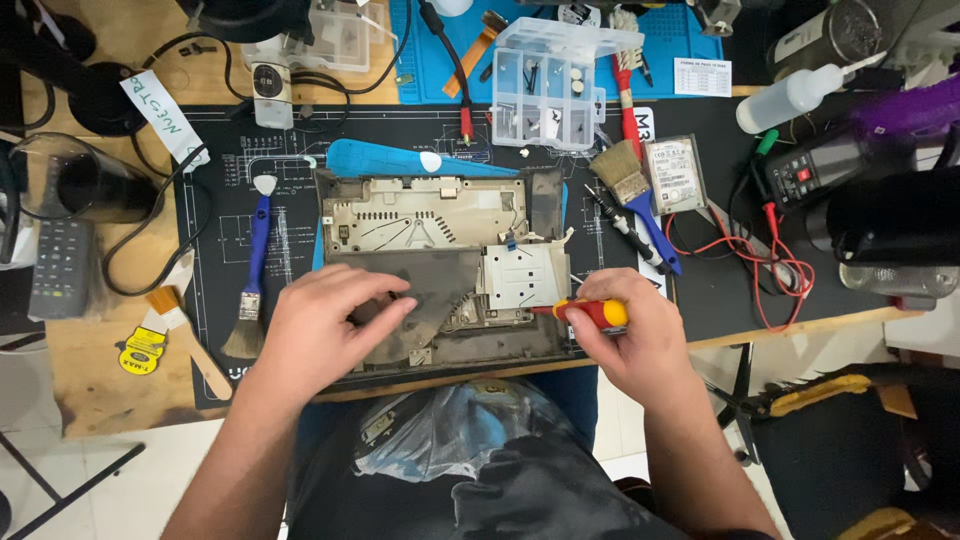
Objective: The person uses a screwdriver to remove screws from a disassembled electronic device on a workbench. They then lift and set aside a metal cover, exposing the internal components including a fan and circuitry.
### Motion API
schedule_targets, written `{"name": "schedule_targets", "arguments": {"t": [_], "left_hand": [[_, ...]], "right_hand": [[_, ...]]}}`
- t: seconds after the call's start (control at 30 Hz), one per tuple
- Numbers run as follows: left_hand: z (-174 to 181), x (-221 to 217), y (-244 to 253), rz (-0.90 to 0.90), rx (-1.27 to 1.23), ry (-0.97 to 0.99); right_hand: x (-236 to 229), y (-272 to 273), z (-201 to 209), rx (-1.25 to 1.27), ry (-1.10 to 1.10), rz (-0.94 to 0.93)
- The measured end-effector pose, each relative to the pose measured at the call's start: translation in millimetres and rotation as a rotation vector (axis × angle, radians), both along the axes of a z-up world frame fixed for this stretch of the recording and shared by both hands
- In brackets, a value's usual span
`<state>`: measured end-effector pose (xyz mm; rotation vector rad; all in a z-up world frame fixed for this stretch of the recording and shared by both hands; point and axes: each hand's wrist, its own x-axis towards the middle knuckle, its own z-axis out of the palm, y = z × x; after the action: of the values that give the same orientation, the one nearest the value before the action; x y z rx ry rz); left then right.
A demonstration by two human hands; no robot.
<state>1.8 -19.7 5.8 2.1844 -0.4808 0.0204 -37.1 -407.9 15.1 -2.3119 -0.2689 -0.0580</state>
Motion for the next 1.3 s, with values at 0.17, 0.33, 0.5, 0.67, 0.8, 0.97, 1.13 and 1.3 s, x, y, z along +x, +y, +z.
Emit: {"name": "schedule_targets", "arguments": {"t": [0.17,0.33,0.5,0.67,0.8,0.97,1.13,1.3], "left_hand": [[1.4,1.2,-9.2,-0.042,-0.008,-0.010],[22.2,8.4,-55.7,-0.179,-0.020,-0.002],[36.7,17.3,-114.9,-0.534,0.128,0.107],[18.8,29.6,-133.1,-0.598,0.083,0.178],[-29.8,36.5,-139.4,-0.583,0.139,0.286],[-20.5,40.5,-146.2,-0.556,0.193,0.174],[-29.8,48.6,-139.3,-0.636,0.192,0.207],[-33.3,54.0,-143.0,-0.625,0.229,0.084]], "right_hand": [[-0.3,-0.5,4.2,-0.029,-0.003,0.066],[3.1,20.9,51.2,-0.124,0.019,0.241],[-1.6,20.1,75.6,-0.758,-0.096,0.251],[12.9,19.0,81.0,-0.726,-0.131,0.575],[22.5,34.6,86.0,-0.676,-0.240,0.732],[23.1,33.7,85.4,-0.965,-0.139,0.561],[26.4,36.5,93.0,-0.661,-0.174,0.862],[16.3,37.2,68.8,-0.849,-0.141,0.506]]}}
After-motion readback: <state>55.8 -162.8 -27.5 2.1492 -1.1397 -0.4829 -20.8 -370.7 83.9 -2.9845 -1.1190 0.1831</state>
